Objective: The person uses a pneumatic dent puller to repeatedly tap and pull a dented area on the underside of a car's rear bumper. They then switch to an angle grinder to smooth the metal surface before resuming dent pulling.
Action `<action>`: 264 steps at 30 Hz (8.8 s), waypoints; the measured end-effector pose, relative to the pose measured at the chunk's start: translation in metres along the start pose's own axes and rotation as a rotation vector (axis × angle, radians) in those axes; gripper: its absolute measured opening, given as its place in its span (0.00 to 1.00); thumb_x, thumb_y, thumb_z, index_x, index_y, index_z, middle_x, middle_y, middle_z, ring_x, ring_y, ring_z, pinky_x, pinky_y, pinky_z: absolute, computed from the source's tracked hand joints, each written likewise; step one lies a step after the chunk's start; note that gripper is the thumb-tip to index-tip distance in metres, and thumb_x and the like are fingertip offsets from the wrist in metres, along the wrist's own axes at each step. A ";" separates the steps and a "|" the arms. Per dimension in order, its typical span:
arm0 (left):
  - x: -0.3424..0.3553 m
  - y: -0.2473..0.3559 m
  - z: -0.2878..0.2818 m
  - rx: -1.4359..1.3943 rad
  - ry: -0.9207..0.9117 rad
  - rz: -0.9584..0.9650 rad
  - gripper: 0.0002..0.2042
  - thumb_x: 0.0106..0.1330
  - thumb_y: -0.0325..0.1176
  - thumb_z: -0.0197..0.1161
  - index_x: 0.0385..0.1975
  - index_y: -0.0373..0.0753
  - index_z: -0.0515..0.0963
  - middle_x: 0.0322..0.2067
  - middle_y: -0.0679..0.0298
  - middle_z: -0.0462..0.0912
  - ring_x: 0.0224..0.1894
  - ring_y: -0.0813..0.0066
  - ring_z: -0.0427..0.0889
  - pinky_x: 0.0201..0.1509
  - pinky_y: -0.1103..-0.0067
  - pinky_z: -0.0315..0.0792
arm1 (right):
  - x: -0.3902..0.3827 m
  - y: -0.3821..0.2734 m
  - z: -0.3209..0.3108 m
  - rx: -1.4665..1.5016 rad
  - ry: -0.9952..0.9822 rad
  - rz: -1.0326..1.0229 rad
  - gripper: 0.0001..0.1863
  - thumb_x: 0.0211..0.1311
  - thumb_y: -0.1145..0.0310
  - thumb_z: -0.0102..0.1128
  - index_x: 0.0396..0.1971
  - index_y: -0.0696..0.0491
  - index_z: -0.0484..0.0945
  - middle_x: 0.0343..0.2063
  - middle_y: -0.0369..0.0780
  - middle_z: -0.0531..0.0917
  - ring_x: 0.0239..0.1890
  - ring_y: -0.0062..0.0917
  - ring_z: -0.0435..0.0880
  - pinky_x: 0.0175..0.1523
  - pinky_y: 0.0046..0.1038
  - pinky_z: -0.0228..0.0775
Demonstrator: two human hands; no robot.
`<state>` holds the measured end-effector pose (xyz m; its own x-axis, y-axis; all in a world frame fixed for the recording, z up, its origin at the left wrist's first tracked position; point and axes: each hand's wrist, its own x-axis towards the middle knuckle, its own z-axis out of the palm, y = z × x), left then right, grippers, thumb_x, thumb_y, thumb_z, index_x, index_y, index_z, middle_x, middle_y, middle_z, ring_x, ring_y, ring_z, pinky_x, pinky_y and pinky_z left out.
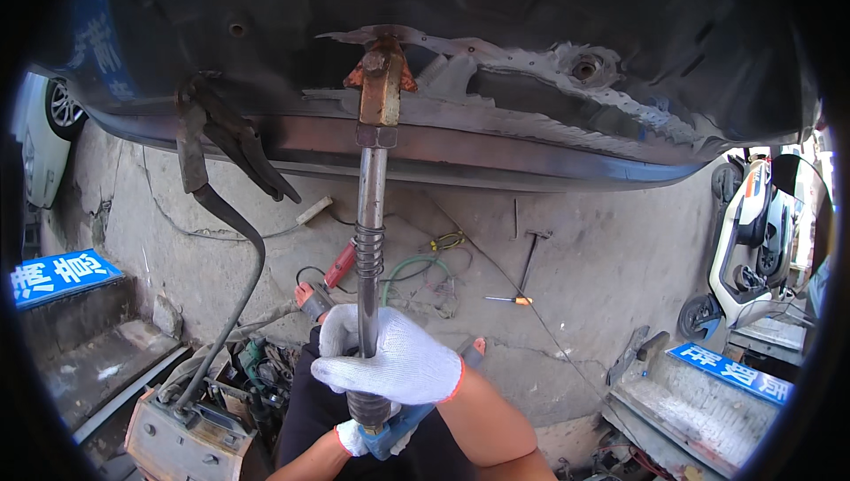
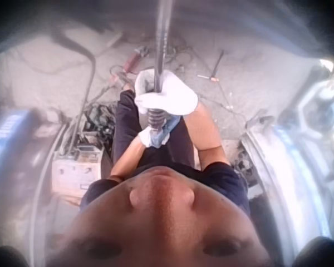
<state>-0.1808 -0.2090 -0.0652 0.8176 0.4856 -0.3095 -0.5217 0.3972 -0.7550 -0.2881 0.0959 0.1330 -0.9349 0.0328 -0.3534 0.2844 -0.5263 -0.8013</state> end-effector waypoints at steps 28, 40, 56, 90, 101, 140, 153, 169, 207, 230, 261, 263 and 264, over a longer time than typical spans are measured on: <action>-0.018 -0.023 -0.007 0.166 0.100 0.239 0.24 0.64 0.47 0.61 0.56 0.43 0.70 0.45 0.65 0.79 0.32 0.74 0.81 0.32 0.77 0.75 | 0.008 -0.036 0.027 0.355 0.440 -0.020 0.24 0.73 0.49 0.42 0.22 0.52 0.66 0.13 0.31 0.64 0.13 0.15 0.62 0.17 0.19 0.54; -0.015 0.019 0.003 0.162 0.125 0.189 0.16 0.68 0.45 0.56 0.49 0.42 0.74 0.36 0.66 0.82 0.28 0.75 0.80 0.31 0.76 0.73 | 0.015 0.005 0.023 0.682 0.305 -0.146 0.13 0.66 0.65 0.56 0.40 0.62 0.74 0.23 0.40 0.77 0.21 0.23 0.77 0.27 0.24 0.70; 0.012 0.035 -0.002 0.191 0.107 0.215 0.14 0.67 0.43 0.56 0.46 0.41 0.74 0.33 0.64 0.81 0.28 0.74 0.80 0.31 0.77 0.73 | -0.029 0.067 -0.009 0.743 0.346 -0.194 0.08 0.70 0.69 0.50 0.40 0.59 0.71 0.31 0.39 0.76 0.31 0.21 0.76 0.37 0.23 0.70; 0.008 0.017 0.019 0.276 0.193 0.209 0.11 0.67 0.39 0.55 0.39 0.38 0.74 0.28 0.60 0.80 0.27 0.70 0.80 0.31 0.77 0.73 | -0.042 0.002 -0.031 0.537 0.466 -0.139 0.14 0.73 0.61 0.47 0.39 0.58 0.70 0.23 0.33 0.72 0.24 0.14 0.69 0.29 0.18 0.62; 0.025 0.011 0.024 0.279 0.201 0.230 0.10 0.67 0.38 0.55 0.37 0.37 0.74 0.27 0.59 0.80 0.27 0.69 0.80 0.31 0.77 0.73 | -0.047 -0.024 -0.044 0.447 0.542 -0.093 0.18 0.74 0.58 0.42 0.29 0.57 0.69 0.15 0.36 0.69 0.16 0.20 0.65 0.21 0.22 0.58; -0.003 -0.027 0.056 0.271 0.154 0.320 0.25 0.62 0.47 0.65 0.45 0.30 0.71 0.28 0.49 0.81 0.26 0.60 0.82 0.28 0.70 0.78 | -0.013 -0.031 -0.014 0.481 0.386 0.061 0.22 0.74 0.53 0.41 0.23 0.54 0.66 0.13 0.34 0.65 0.13 0.18 0.62 0.18 0.21 0.54; -0.009 -0.039 0.052 0.289 0.153 0.308 0.24 0.62 0.47 0.64 0.43 0.29 0.72 0.29 0.49 0.81 0.27 0.58 0.82 0.30 0.68 0.78 | -0.019 -0.016 -0.005 0.574 0.311 0.067 0.21 0.74 0.54 0.40 0.26 0.53 0.67 0.12 0.33 0.63 0.13 0.18 0.61 0.18 0.22 0.54; 0.008 -0.033 0.023 0.122 0.135 0.317 0.22 0.64 0.45 0.61 0.46 0.32 0.73 0.31 0.50 0.80 0.29 0.58 0.81 0.30 0.67 0.76 | -0.025 -0.005 -0.021 0.578 0.327 0.031 0.20 0.74 0.55 0.40 0.27 0.54 0.68 0.13 0.35 0.66 0.12 0.20 0.63 0.18 0.22 0.55; 0.033 -0.024 0.008 0.177 0.247 0.293 0.24 0.62 0.42 0.62 0.55 0.36 0.70 0.32 0.52 0.79 0.28 0.60 0.78 0.30 0.66 0.71 | -0.064 -0.033 -0.045 0.635 0.380 -0.165 0.11 0.75 0.62 0.44 0.38 0.54 0.70 0.21 0.31 0.71 0.20 0.11 0.67 0.23 0.14 0.59; 0.018 -0.039 0.087 0.352 0.194 0.244 0.24 0.64 0.46 0.60 0.45 0.28 0.70 0.27 0.47 0.80 0.28 0.55 0.82 0.34 0.65 0.77 | -0.064 -0.048 -0.039 0.353 0.564 -0.060 0.14 0.74 0.58 0.46 0.33 0.53 0.70 0.20 0.30 0.71 0.20 0.11 0.67 0.24 0.16 0.60; 0.018 -0.053 0.119 0.274 0.131 0.266 0.24 0.65 0.51 0.58 0.51 0.37 0.71 0.32 0.47 0.80 0.30 0.52 0.81 0.33 0.62 0.76 | -0.089 -0.029 -0.036 0.195 0.315 0.149 0.04 0.59 0.74 0.61 0.29 0.58 0.75 0.19 0.38 0.79 0.22 0.22 0.80 0.28 0.25 0.73; 0.021 -0.050 0.097 0.251 0.118 0.230 0.25 0.65 0.51 0.58 0.51 0.36 0.71 0.32 0.47 0.80 0.31 0.51 0.81 0.35 0.62 0.76 | -0.087 -0.029 -0.032 0.202 0.300 0.142 0.04 0.59 0.74 0.61 0.30 0.58 0.75 0.20 0.38 0.79 0.22 0.22 0.80 0.28 0.25 0.73; 0.022 -0.049 0.084 0.235 0.112 0.212 0.25 0.66 0.51 0.57 0.51 0.35 0.71 0.32 0.47 0.80 0.31 0.51 0.81 0.36 0.62 0.77 | -0.086 -0.029 -0.030 0.209 0.298 0.125 0.04 0.59 0.74 0.60 0.30 0.58 0.75 0.20 0.38 0.79 0.22 0.22 0.80 0.28 0.25 0.73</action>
<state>-0.1574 -0.1523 0.0133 0.6996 0.4935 -0.5168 -0.7145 0.4710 -0.5174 -0.2094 0.1338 0.1718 -0.7840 0.1865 -0.5921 0.3144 -0.7031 -0.6378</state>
